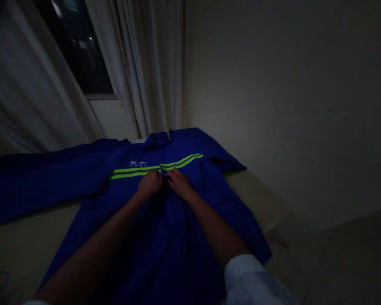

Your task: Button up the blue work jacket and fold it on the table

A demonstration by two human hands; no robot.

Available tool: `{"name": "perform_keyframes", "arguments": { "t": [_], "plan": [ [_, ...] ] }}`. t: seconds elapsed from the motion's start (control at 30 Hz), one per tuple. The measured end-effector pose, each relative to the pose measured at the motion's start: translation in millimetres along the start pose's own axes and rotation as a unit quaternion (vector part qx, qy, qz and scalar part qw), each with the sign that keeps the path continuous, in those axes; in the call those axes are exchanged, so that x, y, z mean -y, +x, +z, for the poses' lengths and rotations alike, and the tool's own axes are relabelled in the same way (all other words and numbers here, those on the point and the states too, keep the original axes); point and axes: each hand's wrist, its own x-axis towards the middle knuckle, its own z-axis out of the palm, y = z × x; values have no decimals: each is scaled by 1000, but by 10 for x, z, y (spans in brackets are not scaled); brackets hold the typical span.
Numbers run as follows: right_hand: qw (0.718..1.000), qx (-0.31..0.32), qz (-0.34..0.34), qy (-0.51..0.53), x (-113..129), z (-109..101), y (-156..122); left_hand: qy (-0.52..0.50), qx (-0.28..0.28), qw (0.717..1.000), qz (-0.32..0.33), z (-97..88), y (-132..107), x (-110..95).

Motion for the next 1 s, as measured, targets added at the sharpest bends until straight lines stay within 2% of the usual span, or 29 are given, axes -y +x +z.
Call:
{"name": "perform_keyframes", "arguments": {
  "t": [0.1,0.23,0.33,0.53,0.73,1.0],
  "plan": [
    [999,5,-32,17,-91,-74,-29,-38,-33,999,5,117,98,38],
    [999,-20,12,-26,-130,-151,-89,-104,-47,993,37,216,55,171],
    [999,-15,9,-40,-92,-140,-90,-143,-40,988,43,256,67,246],
    [992,-17,-39,-116,47,-47,-60,-300,-44,950,68,328,127,319],
    [990,-30,-29,-132,73,-17,-49,-157,-59,986,25,277,99,240],
    [994,-33,-10,-105,17,53,-26,-91,-35,995,27,256,73,170]
  ]
}}
